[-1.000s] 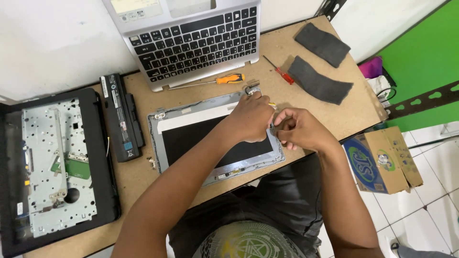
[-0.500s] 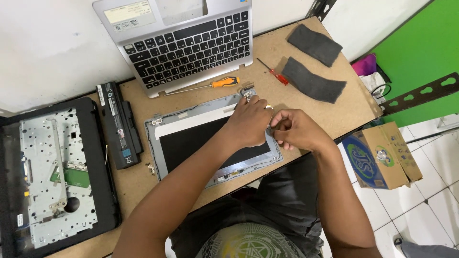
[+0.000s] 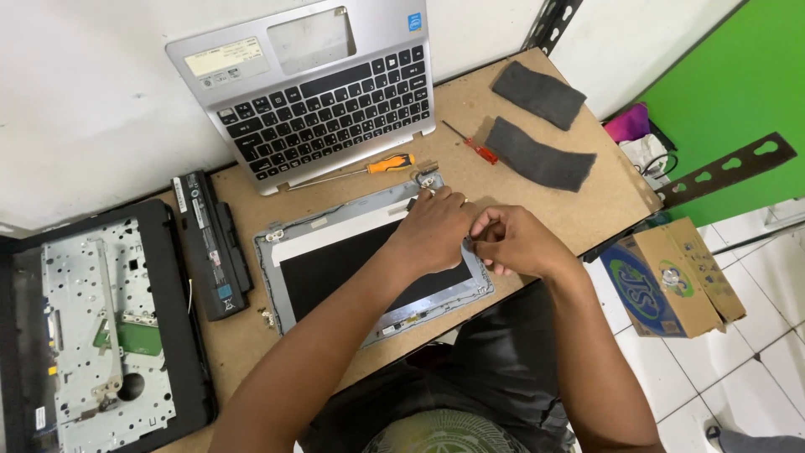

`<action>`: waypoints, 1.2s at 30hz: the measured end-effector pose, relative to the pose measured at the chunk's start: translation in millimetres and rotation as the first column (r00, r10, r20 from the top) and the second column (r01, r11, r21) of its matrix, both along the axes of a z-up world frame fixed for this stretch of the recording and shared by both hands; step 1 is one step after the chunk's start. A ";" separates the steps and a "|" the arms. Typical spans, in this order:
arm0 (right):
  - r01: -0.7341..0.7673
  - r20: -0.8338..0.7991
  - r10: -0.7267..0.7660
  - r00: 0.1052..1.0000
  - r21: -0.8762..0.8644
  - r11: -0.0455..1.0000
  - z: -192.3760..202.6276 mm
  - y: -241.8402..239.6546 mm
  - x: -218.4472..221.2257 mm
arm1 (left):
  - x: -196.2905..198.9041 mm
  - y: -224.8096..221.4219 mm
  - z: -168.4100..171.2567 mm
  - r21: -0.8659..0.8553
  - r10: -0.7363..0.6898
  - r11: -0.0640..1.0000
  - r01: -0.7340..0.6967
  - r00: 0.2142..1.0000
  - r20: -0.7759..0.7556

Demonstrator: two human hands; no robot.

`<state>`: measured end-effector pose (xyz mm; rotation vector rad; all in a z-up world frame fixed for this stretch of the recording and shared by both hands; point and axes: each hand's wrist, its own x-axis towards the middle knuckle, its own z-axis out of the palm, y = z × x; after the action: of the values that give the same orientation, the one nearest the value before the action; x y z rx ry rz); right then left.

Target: Routing a thin internal cable into the frame of a laptop screen and securing it with adhesive tape.

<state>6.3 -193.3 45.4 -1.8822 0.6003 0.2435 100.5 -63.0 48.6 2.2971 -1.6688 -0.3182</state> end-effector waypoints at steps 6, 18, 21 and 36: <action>0.008 -0.001 -0.008 1.000 -0.014 1.000 -0.2 1.5 0.3 | 0.9 1.7 -1.1 -0.014 -0.016 1.000 0.016 1.000 -0.004; 0.055 -0.021 -0.057 0.998 -0.096 0.994 -2.3 7.2 3.7 | 3.0 -4.9 -13.9 -0.001 -0.033 0.999 0.033 0.999 0.004; 0.039 -0.023 -0.043 0.999 -0.153 0.987 -5.3 7.4 5.4 | 5.5 -3.9 -17.0 -0.045 -0.034 0.998 0.033 0.999 -0.012; 0.061 0.051 -0.052 0.997 -0.206 0.977 5.3 17.6 -2.3 | 24.0 1.8 -17.1 -0.347 -0.109 0.938 -0.015 0.935 -0.336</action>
<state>4.0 -175.8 50.7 -2.0623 0.6687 0.1036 124.5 -61.2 31.5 1.8212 -1.4660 -0.3860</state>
